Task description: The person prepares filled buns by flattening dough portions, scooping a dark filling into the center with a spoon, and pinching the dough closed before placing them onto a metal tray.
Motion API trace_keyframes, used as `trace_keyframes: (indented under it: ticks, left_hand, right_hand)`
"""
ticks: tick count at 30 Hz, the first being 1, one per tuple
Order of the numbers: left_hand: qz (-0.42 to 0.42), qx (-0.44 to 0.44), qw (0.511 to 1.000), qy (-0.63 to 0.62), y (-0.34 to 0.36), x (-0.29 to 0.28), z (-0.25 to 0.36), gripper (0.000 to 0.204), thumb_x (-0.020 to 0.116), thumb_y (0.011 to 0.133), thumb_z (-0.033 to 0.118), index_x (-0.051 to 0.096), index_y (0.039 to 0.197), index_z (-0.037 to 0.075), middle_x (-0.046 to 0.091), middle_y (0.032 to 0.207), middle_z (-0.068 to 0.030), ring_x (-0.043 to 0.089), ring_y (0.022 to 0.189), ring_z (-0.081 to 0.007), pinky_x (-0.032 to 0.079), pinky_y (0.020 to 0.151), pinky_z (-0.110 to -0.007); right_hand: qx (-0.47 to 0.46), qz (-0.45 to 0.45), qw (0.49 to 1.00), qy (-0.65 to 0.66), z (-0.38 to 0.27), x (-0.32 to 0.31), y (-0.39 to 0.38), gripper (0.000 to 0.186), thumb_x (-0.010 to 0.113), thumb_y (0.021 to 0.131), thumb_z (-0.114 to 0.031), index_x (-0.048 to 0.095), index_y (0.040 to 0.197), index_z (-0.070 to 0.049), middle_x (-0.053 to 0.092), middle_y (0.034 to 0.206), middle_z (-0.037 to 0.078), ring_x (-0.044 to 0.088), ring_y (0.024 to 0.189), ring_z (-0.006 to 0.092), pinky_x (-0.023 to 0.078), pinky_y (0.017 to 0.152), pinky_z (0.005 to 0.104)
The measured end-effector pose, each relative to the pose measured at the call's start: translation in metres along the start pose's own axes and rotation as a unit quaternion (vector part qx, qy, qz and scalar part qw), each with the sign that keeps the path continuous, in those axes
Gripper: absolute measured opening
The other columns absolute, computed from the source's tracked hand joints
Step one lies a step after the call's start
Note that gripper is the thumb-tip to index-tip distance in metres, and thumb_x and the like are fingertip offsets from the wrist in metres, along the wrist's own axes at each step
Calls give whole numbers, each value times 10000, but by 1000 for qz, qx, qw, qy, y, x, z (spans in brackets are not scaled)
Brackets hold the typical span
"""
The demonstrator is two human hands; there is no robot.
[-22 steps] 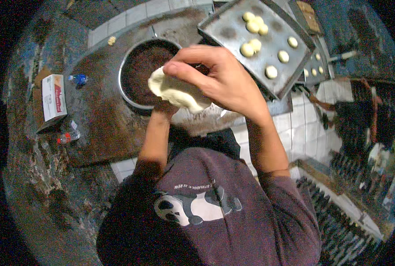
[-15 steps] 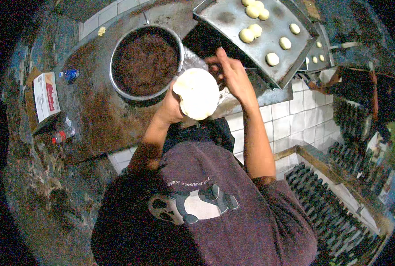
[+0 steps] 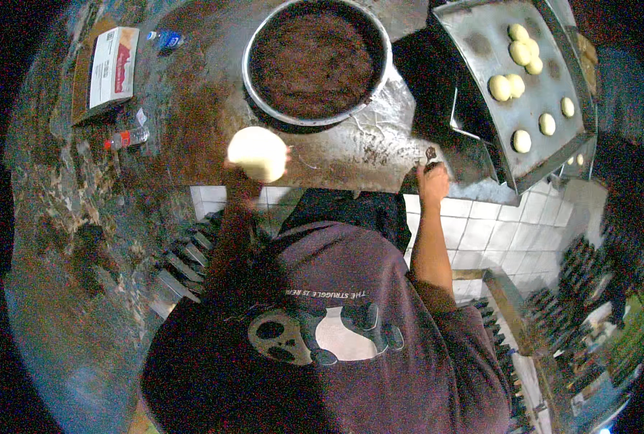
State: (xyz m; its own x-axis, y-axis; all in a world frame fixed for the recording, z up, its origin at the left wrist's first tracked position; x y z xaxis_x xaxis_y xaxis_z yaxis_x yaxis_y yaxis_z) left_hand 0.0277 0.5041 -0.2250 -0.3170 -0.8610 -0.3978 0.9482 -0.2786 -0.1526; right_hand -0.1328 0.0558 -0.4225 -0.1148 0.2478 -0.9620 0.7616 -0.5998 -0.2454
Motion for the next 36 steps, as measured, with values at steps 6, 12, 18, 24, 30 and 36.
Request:
trace_keyframes:
  ticks: [6, 12, 18, 24, 30, 36]
  left_hand:
    - [147, -196, 910, -335, -34, -38, -140, 763, 741, 843, 404, 457, 1428, 5, 575, 1341, -286, 615, 1187, -402, 564, 907, -568]
    - [150, -178, 835, -499, -31, -49, -109, 547, 844, 809, 42, 581, 1287, -11, 689, 1248, -162, 695, 1088, -239, 583, 944, -443]
    - [164, -143, 975, -43, -9, -62, -24, 496, 956, 707, 131, 696, 1111, 10, 767, 1045, -91, 734, 944, -183, 578, 880, -371]
    - [210, -164, 949, -170, -30, -54, -23, 500, 983, 671, 148, 708, 1062, 2, 773, 999, -86, 744, 906, -195, 581, 859, -358]
    - [240, -180, 936, -186, -68, -68, -66, 495, 917, 733, 105, 666, 1141, -19, 747, 1091, -128, 722, 1013, -224, 566, 921, -378]
    - [285, -200, 873, -342, -86, -75, -76, 424, 856, 760, -1, 672, 1140, -35, 751, 1097, -116, 725, 1027, -211, 566, 931, -352]
  right_hand:
    - [-8, -51, 998, 36, 7, 10, -10, 500, 761, 840, -271, 515, 1183, -3, 649, 1096, 289, 650, 1017, 511, 536, 860, 582]
    - [-91, -80, 972, 202, 21, 21, 16, 270, 569, 943, -218, 540, 1110, -8, 657, 875, 195, 678, 790, 352, 540, 701, 456]
    - [-215, -144, 911, 321, -167, -112, 22, 230, 512, 1016, -182, 522, 1203, -49, 612, 916, 144, 621, 823, 286, 520, 767, 412]
    - [-422, -17, 890, 170, -350, -114, 97, 378, 560, 952, -100, 537, 1327, -62, 645, 1215, 257, 655, 1064, 465, 549, 900, 525]
    - [-421, 28, 902, 97, -418, -86, 162, 414, 514, 925, -51, 604, 1324, -112, 644, 1227, 224, 676, 1068, 445, 582, 888, 508]
    - [-401, -31, 912, 77, -398, -52, 126, 407, 482, 949, -103, 614, 1334, -87, 629, 1288, 231, 686, 1059, 434, 568, 923, 519]
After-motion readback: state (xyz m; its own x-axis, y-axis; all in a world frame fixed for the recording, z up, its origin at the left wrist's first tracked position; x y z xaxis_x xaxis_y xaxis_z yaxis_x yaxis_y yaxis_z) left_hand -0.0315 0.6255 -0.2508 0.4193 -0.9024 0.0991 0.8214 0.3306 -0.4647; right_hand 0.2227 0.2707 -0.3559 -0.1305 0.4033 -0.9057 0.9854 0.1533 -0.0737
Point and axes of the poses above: each hand's wrist, its own y-axis towards the middle knuckle, its own x-axis out of the palm, z = x × y, the point moved 7 cm from there along y, towards the middle knuckle
